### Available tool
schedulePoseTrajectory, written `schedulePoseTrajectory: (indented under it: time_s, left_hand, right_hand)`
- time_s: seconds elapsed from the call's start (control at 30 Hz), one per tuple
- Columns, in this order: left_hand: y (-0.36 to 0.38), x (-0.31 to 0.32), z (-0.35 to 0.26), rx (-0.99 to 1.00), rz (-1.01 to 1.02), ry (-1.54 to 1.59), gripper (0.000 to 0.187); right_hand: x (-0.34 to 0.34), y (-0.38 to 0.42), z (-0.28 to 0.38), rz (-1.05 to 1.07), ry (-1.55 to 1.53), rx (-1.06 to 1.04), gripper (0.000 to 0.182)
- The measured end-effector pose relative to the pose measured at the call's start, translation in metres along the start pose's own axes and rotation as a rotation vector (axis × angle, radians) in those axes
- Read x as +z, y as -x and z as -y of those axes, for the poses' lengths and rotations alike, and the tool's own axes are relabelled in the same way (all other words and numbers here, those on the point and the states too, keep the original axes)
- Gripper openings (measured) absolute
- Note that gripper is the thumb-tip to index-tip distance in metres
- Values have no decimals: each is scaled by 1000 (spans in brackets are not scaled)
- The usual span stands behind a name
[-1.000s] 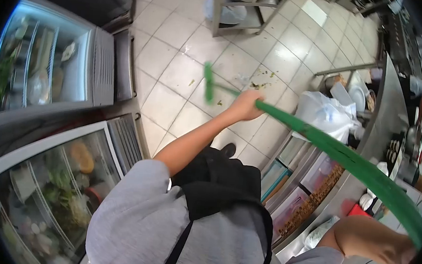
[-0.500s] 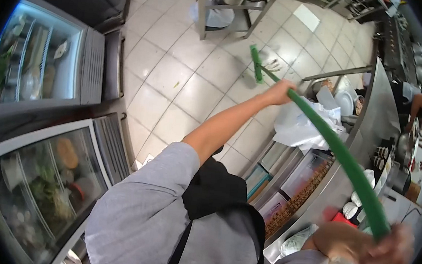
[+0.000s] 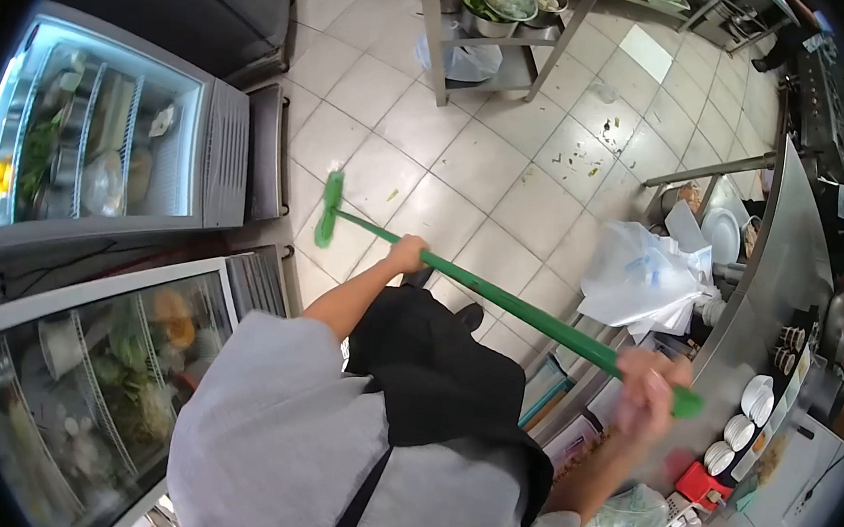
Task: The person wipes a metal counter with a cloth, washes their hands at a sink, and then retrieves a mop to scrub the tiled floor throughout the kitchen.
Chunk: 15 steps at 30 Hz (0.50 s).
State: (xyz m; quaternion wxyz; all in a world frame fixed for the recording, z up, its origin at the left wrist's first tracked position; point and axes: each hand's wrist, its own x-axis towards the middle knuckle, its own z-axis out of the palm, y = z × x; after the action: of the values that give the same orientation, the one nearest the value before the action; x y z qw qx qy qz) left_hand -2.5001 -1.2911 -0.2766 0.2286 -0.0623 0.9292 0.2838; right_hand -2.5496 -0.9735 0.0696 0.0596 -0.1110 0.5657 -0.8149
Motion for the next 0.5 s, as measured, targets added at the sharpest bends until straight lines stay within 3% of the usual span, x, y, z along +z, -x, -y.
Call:
schedulePoseTrajectory:
  time_s: [0.07,0.1,0.13,0.17,0.23,0.3,0.33,0.4,0.5]
  left_hand:
    - [-25,-13,-54,107,297,-44,12]
    - [-42,-13,-77,278,303,-61,16]
    - [-59,-19,-107,319,340,-14,19]
    - [-61,-45,-136,446,283,18,20]
    - [-79,-54,-171,545,8,190,19]
    - [-86,-82,-192,580,7,372,20]
    - [-79,-99,-188,575,-11,367,20]
    - [-59,-122,-182,656,-159,354,24]
    - [-20,-164,-118,496,-110,240,21]
  right_hand:
    - [-2,12,45,-645,370,-169,16]
    - [-26,17,85,-228,452,-273,13]
    - [-22,13,125,-17,215,-156,13]
    - [20,-12,139,337,219,-293,7]
    - [39,-22,172,547,398,-382,19]
    - [18,8,228,465,932,-326,23]
    - [53,-12,215,477,925,-341,23]
    - [146,-59,177,690,197,-695,31]
    - [137,-79,167,798,-78,-616,35]
